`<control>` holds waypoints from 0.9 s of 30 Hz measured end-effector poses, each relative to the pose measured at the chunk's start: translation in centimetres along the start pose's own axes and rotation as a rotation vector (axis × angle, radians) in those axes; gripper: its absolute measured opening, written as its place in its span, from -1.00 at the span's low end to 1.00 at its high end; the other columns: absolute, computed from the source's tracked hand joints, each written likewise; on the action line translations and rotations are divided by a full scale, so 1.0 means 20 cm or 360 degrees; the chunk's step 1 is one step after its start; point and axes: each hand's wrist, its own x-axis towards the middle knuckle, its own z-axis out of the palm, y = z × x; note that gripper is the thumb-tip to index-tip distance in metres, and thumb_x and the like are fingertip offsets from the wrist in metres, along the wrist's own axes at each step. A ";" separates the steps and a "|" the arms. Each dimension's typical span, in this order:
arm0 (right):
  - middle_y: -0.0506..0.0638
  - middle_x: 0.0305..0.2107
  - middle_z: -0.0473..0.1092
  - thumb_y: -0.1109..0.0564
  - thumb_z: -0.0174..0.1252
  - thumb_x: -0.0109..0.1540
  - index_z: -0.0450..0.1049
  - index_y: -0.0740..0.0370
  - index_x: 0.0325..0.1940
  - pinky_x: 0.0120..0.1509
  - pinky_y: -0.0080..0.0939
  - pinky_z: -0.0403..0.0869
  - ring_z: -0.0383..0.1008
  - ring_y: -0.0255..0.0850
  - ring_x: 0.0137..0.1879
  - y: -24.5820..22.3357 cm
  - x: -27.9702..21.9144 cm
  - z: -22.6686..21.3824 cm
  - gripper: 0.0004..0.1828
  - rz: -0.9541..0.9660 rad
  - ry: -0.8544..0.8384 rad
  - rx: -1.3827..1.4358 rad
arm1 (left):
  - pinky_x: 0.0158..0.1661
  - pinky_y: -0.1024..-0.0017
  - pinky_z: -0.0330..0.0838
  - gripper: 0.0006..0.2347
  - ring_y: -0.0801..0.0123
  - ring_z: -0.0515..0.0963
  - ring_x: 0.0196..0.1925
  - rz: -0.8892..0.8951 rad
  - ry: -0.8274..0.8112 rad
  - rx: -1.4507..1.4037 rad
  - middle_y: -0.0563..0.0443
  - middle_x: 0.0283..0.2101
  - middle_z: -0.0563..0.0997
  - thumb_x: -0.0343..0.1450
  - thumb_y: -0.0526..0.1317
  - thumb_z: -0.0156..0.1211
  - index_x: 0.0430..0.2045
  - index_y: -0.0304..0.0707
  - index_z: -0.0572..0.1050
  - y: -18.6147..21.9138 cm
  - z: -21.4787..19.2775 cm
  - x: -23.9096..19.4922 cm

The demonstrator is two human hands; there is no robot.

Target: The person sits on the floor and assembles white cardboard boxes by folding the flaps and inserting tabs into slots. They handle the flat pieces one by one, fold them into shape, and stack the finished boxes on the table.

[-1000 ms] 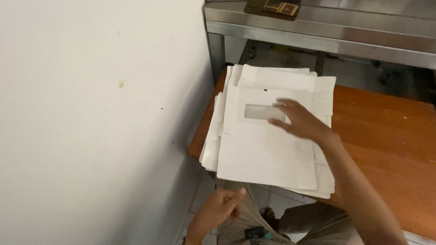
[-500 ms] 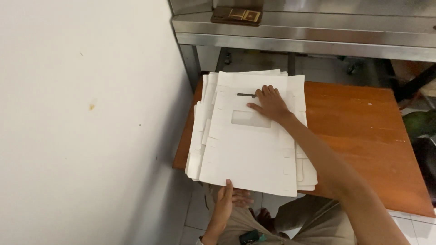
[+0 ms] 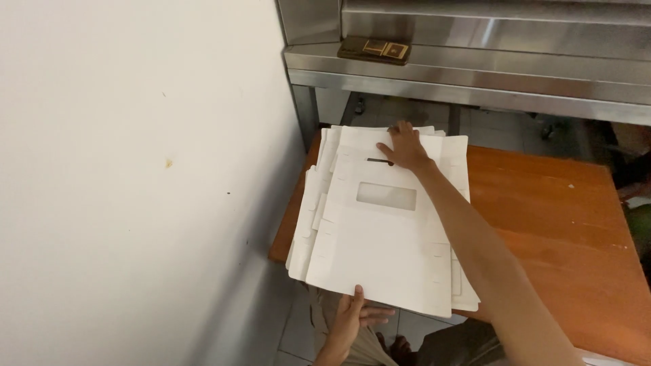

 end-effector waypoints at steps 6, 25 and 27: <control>0.15 -0.12 0.30 0.22 0.02 0.39 0.50 0.35 0.19 0.15 0.02 0.30 0.34 0.05 0.02 -0.05 0.06 -0.02 -0.68 -0.0343 0.0303 0.0537 | -0.15 0.34 0.70 -0.43 0.11 0.77 -0.20 -0.0091 -0.0016 0.0085 -0.38 -0.17 0.75 0.43 0.16 -0.14 0.14 -0.35 0.09 -0.04 0.06 0.00; 0.19 -0.34 0.63 -0.59 -0.51 0.18 0.66 0.22 -0.26 -0.03 -0.07 0.48 0.63 0.00 -0.28 -0.26 -1.38 -0.78 0.03 0.1492 -0.0147 0.1080 | 0.01 0.10 0.42 -0.16 -0.06 0.58 0.03 0.0279 0.0754 0.0976 -0.22 0.18 0.56 0.36 0.34 -0.61 0.46 -0.21 0.18 0.82 -0.50 0.07; 0.10 0.09 0.30 -0.49 -0.18 0.12 0.23 0.13 0.16 0.27 0.08 0.34 0.35 0.01 0.14 -0.38 -1.41 -0.70 -0.21 0.1332 -0.0140 0.1313 | 0.11 0.03 0.39 -0.15 -0.09 0.54 0.14 0.0248 0.0564 0.0841 -0.29 0.21 0.54 0.30 0.34 -0.46 0.37 -0.30 0.28 0.87 -0.37 0.17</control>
